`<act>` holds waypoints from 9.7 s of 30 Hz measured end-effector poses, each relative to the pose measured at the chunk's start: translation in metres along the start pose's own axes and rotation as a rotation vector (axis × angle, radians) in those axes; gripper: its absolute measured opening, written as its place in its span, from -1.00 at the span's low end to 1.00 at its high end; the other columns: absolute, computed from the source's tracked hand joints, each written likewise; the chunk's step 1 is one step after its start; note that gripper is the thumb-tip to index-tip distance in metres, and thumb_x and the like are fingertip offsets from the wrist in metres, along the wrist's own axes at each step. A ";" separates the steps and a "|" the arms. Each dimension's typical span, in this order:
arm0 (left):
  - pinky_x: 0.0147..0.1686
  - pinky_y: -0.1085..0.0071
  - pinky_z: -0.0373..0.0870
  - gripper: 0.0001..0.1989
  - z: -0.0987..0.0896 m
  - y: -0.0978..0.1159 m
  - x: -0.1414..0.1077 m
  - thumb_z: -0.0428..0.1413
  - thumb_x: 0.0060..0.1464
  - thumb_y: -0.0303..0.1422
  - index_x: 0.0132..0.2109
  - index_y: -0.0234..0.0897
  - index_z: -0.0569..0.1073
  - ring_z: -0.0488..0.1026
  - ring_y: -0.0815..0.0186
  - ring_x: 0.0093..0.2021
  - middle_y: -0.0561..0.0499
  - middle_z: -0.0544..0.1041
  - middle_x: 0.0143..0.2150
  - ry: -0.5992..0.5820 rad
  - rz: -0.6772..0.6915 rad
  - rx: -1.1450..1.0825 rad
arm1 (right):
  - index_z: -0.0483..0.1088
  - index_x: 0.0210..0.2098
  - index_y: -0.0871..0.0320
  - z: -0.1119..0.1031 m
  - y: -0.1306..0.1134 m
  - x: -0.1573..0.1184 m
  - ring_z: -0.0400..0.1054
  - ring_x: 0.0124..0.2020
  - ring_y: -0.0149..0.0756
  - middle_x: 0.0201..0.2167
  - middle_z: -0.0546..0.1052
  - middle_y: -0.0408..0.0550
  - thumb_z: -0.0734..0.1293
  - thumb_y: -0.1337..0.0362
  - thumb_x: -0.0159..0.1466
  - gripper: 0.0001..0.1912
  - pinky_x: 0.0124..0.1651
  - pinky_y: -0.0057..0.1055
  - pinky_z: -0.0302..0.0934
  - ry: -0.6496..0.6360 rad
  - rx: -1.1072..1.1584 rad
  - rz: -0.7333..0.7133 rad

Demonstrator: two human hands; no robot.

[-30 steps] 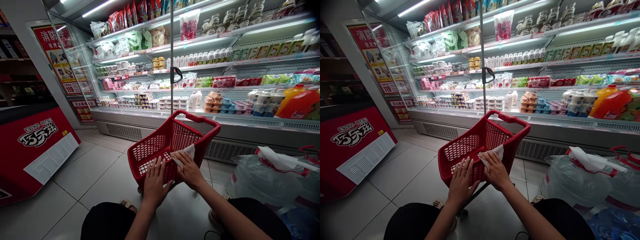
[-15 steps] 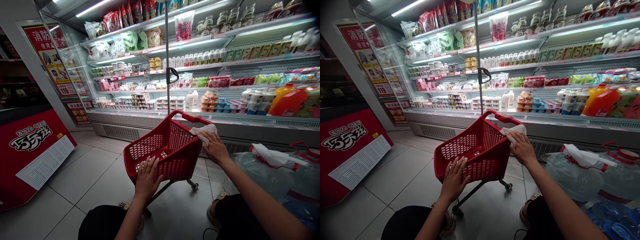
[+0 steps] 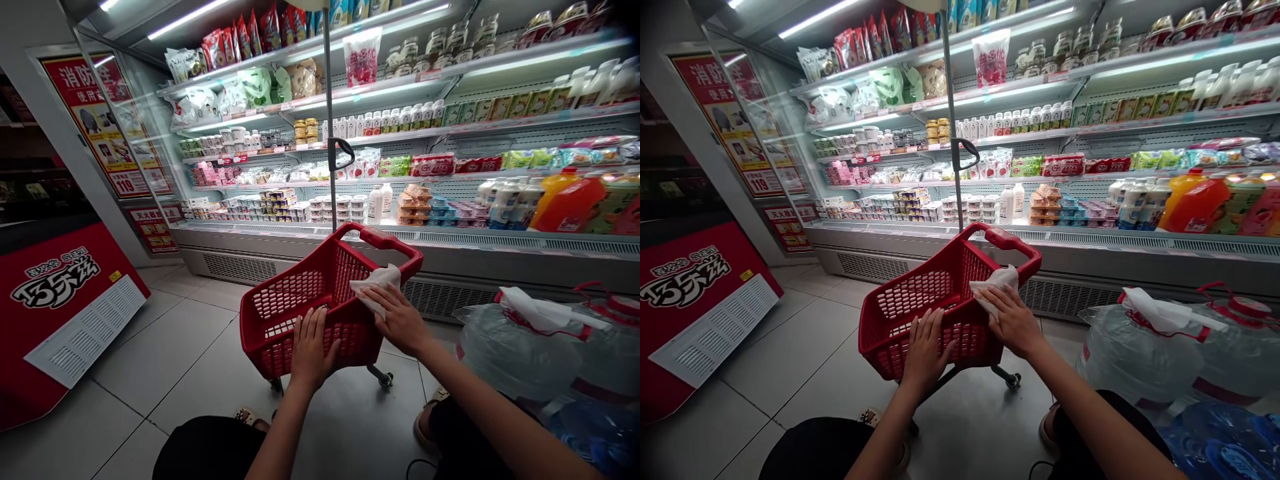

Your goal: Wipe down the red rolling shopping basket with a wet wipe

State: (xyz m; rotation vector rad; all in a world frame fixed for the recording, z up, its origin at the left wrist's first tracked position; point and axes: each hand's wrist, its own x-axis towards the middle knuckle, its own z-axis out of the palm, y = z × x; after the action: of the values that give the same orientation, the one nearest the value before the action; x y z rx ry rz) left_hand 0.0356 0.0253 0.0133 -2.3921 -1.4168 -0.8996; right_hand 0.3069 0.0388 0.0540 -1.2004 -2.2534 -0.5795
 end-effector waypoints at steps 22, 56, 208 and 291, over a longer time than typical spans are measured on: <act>0.51 -0.14 -0.20 -0.24 -0.022 -0.006 -0.013 0.01 0.39 -0.29 0.56 -0.11 -0.18 -0.13 0.09 0.58 -0.09 0.15 0.54 -0.083 0.023 -0.080 | -0.10 0.55 -0.07 -0.009 0.013 0.001 0.08 0.48 -0.25 0.47 0.21 -0.25 0.09 0.34 0.44 -0.28 0.57 -0.06 -0.28 0.001 -0.030 -0.007; 0.50 0.01 -0.12 -0.15 -0.018 0.020 -0.015 0.09 0.26 -0.28 0.56 -0.25 -0.11 -0.01 0.09 0.55 -0.14 0.12 0.55 -0.089 -0.001 -0.005 | -0.24 0.57 -0.03 0.010 0.005 -0.011 -0.12 0.55 -0.16 0.54 0.05 -0.22 0.10 0.34 0.41 -0.21 0.57 0.01 -0.25 0.089 -0.031 0.147; 0.50 -0.02 -0.03 -0.11 -0.032 0.028 -0.046 0.15 0.29 -0.10 0.57 -0.05 -0.14 0.08 0.08 0.52 0.05 0.05 0.57 -0.182 0.240 0.127 | -0.13 0.55 -0.13 0.028 -0.089 -0.066 0.10 0.47 -0.26 0.47 0.23 -0.17 0.05 0.19 0.58 -0.41 0.52 -0.03 -0.01 -0.109 0.260 0.151; 0.45 -0.12 -0.05 -0.27 0.005 0.038 -0.001 0.10 0.31 0.00 0.52 0.01 0.12 -0.08 -0.08 0.54 0.01 -0.02 0.60 -0.022 0.127 0.152 | -0.10 0.55 -0.10 0.023 -0.041 -0.059 0.43 0.26 -0.21 0.41 0.32 -0.14 0.06 0.23 0.57 -0.40 0.20 -0.24 0.40 -0.087 0.101 0.189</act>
State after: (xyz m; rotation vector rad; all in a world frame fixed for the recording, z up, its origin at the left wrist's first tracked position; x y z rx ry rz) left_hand 0.0691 0.0073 0.0133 -2.3540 -1.2749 -0.7107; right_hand 0.2941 -0.0057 -0.0058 -1.3917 -2.1795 -0.3430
